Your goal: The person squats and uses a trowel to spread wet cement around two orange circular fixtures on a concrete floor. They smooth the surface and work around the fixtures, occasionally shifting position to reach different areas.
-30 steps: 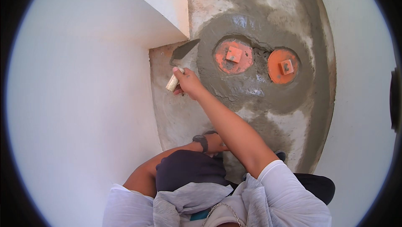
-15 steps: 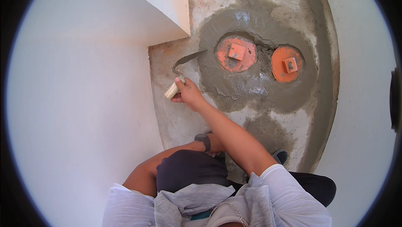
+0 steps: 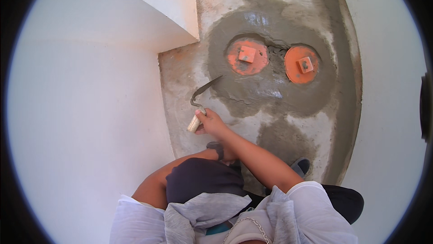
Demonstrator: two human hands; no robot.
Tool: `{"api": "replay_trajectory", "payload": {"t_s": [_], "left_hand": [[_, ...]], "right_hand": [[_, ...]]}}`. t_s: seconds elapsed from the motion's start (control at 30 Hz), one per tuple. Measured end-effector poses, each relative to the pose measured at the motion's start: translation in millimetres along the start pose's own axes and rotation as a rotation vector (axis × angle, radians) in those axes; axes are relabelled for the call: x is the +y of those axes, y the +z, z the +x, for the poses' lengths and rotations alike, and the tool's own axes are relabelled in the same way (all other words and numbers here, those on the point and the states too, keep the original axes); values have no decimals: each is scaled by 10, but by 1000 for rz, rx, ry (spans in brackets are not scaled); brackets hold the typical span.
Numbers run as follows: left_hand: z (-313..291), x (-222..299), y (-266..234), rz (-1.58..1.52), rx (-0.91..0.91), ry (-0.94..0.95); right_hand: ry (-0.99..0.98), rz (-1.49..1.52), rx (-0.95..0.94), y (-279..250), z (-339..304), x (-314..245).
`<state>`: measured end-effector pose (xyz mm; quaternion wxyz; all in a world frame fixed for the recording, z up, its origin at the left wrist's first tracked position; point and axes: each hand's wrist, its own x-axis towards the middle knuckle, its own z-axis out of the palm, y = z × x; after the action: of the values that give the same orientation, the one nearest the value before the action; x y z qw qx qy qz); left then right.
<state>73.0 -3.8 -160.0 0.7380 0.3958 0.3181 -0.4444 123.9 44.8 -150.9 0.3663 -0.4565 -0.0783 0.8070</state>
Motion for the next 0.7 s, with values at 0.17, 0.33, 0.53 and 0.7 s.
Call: {"api": "replay_trajectory", "payload": {"t_s": [0.17, 0.33, 0.53, 0.7], "left_hand": [[-92, 92, 221, 398, 406, 334], [-337, 3, 478, 693, 736, 424], [-415, -124, 475, 525, 638, 402], [-435, 62, 262, 278, 413, 284]], "right_hand": [[68, -252, -9, -331, -332, -68], [150, -424, -57, -665, -632, -287], [296, -511, -137, -1114, -990, -549], [338, -695, -165, -1380, -1181, -816]]}}
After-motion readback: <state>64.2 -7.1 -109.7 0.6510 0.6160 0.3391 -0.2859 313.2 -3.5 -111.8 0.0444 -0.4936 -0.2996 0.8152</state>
